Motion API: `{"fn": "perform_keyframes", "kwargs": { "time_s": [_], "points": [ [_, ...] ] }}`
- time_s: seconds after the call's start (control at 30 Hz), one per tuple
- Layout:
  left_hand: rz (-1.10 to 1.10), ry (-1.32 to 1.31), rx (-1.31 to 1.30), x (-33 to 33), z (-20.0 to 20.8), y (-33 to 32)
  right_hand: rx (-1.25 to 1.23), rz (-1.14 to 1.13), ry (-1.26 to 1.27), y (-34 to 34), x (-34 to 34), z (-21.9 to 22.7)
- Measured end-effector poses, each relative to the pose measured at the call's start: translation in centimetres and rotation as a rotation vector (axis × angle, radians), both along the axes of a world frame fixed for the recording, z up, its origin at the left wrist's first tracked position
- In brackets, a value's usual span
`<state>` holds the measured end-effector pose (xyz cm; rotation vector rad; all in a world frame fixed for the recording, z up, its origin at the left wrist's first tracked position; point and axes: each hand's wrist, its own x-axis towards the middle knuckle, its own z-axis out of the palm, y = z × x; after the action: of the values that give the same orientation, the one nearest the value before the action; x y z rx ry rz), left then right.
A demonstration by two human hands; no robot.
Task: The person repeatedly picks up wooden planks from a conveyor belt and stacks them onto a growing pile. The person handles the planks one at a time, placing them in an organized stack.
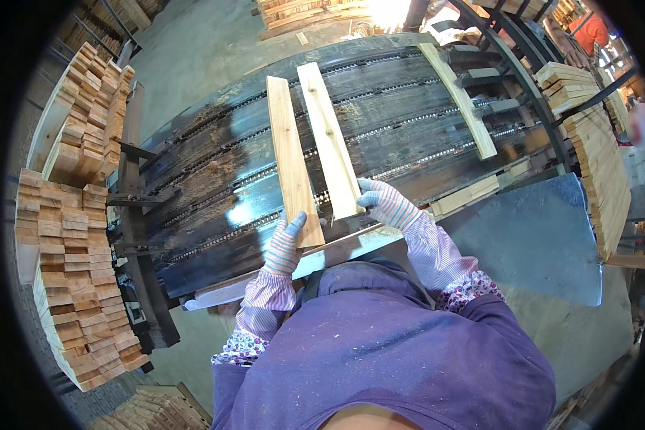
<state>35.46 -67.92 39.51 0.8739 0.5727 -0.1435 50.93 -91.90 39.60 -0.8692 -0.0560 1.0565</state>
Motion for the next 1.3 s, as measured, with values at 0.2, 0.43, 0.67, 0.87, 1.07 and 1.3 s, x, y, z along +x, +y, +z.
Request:
{"fn": "perform_keyframes", "kwargs": {
  "time_s": [0.2,0.43,0.67,0.87,1.07,1.3],
  "points": [
    [0.047,-0.077,0.125,2.7,2.1,-4.2,-0.411,0.192,-0.467,-1.1,0.5,2.6],
    [0.097,-0.03,0.07,3.8,-0.9,-8.2,-0.573,0.461,-1.227,-0.8,-2.9,3.7],
    [0.069,-0.031,-0.036,3.8,2.6,-8.1,-1.174,0.177,-1.236,-11.7,9.6,1.0],
    [0.028,-0.077,0.044,4.6,4.0,-10.6,-1.913,-0.009,-0.91,-23.4,14.5,-1.1],
    [-0.049,-0.106,0.082,8.1,5.6,-13.5,-0.642,-0.211,-0.394,-19.7,11.8,-1.4],
    [-0.098,-0.018,-0.05,11.0,3.0,-16.3,-0.403,0.112,-0.562,-12.8,2.0,2.5]
  ]
}}
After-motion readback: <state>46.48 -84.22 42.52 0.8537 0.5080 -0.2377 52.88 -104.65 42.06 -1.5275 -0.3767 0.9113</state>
